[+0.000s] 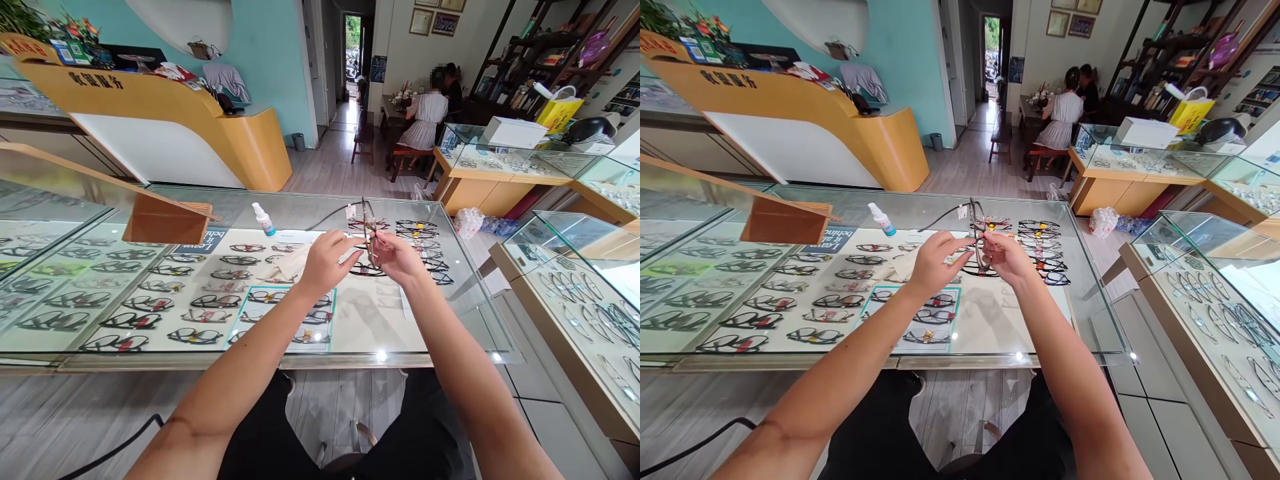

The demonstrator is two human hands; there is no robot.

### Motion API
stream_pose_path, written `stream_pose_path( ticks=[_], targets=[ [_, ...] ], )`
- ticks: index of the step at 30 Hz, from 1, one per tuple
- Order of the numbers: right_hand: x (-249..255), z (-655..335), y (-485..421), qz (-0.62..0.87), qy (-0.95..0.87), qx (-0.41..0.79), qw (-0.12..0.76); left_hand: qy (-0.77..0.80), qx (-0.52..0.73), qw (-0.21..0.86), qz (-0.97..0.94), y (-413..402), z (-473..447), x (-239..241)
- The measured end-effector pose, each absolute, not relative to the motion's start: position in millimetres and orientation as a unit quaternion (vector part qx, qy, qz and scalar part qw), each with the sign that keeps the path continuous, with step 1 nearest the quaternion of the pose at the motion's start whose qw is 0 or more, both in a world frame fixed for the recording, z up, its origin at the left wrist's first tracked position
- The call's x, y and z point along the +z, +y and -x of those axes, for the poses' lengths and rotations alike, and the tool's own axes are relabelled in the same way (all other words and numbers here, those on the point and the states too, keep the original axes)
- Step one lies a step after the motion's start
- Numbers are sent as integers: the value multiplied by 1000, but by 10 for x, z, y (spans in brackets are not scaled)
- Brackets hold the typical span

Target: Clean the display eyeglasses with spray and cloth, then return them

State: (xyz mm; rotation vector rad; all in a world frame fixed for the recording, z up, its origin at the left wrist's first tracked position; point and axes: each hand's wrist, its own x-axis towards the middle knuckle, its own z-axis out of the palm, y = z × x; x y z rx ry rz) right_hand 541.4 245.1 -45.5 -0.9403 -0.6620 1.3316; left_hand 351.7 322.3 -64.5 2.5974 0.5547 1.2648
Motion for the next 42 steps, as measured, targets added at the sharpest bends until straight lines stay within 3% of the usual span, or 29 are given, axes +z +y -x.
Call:
stream_pose_path(
  ticks=[13,26,32,37,42],
  targets=[
    [-525,-5356,2470,403,-286,591,638,181,429,66,-882,3297,-3472,-635],
    [-403,-5531,2418,382,-301,490,724,226,424,113,-870,3292,-3484,-630],
    [-323,-5468,2386,362,-299,483,739,199,415,69,-885,3295,-3486,-628],
    [-225,-5456,2236,420,-469,343,697,191,472,20,-861,3259,-3435,-561],
    [-167,-5404,2116,541,-667,74,507,180,542,-32,-820,3289,-3374,-495]
  ],
)
